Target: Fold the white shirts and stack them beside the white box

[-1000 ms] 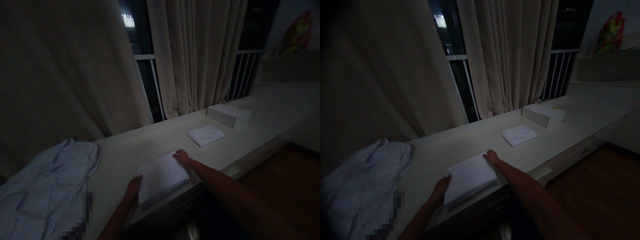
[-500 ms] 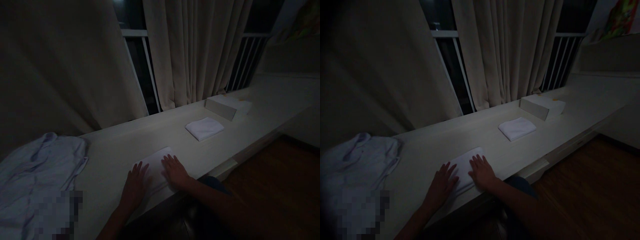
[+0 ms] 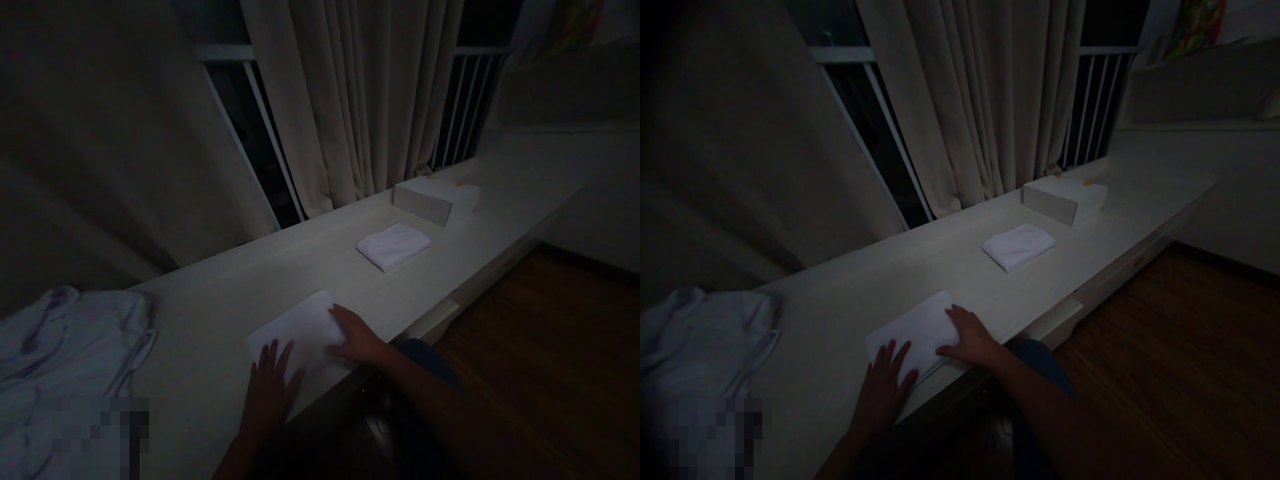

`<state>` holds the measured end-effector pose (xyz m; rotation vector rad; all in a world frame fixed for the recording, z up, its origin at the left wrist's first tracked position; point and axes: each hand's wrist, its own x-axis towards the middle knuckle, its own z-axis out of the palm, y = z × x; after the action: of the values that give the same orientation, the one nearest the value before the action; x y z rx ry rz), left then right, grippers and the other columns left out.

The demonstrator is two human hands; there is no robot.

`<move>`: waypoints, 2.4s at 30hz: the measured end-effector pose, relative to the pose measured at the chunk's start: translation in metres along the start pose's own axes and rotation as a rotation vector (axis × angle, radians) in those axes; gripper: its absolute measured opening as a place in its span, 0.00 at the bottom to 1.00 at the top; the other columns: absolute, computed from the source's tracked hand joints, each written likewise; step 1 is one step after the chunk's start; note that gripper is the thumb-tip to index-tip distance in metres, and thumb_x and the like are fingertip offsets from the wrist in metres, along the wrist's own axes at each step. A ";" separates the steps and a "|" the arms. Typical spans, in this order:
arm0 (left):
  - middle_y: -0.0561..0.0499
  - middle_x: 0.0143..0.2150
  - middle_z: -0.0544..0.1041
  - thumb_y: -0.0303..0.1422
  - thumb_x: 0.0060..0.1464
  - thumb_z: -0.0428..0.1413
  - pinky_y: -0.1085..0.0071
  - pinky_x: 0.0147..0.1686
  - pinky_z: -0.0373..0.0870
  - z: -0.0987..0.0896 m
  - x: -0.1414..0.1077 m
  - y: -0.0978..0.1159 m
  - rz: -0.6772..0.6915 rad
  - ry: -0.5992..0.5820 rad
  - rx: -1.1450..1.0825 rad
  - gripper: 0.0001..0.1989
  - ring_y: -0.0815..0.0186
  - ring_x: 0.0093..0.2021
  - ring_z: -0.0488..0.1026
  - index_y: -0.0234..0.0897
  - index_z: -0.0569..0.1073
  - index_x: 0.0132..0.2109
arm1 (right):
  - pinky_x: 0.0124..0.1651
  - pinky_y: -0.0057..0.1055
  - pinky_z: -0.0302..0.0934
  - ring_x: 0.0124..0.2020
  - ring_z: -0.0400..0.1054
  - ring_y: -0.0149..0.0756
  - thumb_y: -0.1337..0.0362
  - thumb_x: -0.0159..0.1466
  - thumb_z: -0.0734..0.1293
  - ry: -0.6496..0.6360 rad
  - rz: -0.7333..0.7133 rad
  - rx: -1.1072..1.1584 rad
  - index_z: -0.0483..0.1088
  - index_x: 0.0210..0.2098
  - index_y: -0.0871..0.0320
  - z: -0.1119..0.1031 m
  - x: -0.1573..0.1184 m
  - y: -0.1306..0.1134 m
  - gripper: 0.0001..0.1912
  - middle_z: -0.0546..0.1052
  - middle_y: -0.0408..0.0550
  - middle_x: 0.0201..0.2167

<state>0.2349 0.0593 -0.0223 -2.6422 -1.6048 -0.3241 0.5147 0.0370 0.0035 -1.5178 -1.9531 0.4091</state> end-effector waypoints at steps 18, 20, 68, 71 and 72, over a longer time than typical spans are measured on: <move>0.43 0.73 0.41 0.54 0.56 0.47 0.39 0.63 0.46 0.000 -0.002 0.004 0.005 -0.002 0.051 0.39 0.47 0.72 0.36 0.46 0.48 0.70 | 0.52 0.36 0.54 0.48 0.68 0.43 0.62 0.63 0.63 0.014 0.204 -0.188 0.68 0.51 0.61 -0.007 -0.011 0.007 0.18 0.76 0.55 0.45; 0.44 0.73 0.42 0.54 0.57 0.46 0.40 0.63 0.47 0.000 -0.002 0.004 0.004 -0.020 0.046 0.38 0.47 0.72 0.36 0.47 0.49 0.70 | 0.51 0.36 0.55 0.47 0.69 0.43 0.64 0.65 0.61 0.013 0.212 -0.231 0.64 0.55 0.63 -0.002 -0.009 0.003 0.19 0.76 0.56 0.45; 0.39 0.61 0.69 0.47 0.63 0.37 0.48 0.62 0.54 -0.032 0.049 0.002 0.027 -0.126 0.137 0.29 0.52 0.62 0.64 0.38 0.68 0.61 | 0.69 0.50 0.25 0.71 0.27 0.50 0.40 0.68 0.49 -0.116 0.029 -0.290 0.49 0.69 0.62 0.051 0.069 -0.017 0.41 0.41 0.56 0.71; 0.36 0.66 0.62 0.50 0.62 0.36 0.52 0.61 0.55 -0.033 0.077 0.008 -0.001 -0.074 0.145 0.33 0.49 0.66 0.57 0.34 0.64 0.63 | 0.69 0.50 0.26 0.71 0.27 0.50 0.41 0.68 0.48 -0.099 0.017 -0.296 0.48 0.69 0.61 0.049 0.069 -0.018 0.40 0.43 0.53 0.71; 0.36 0.68 0.59 0.52 0.61 0.36 0.50 0.60 0.55 -0.030 0.081 0.010 -0.018 -0.073 0.155 0.34 0.47 0.67 0.54 0.35 0.62 0.65 | 0.69 0.50 0.26 0.71 0.27 0.51 0.41 0.68 0.48 -0.094 0.011 -0.298 0.48 0.69 0.61 0.048 0.069 -0.017 0.39 0.44 0.53 0.71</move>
<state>0.2747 0.1217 0.0232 -2.5526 -1.6038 -0.1003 0.4610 0.1035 -0.0035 -1.7210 -2.1546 0.2026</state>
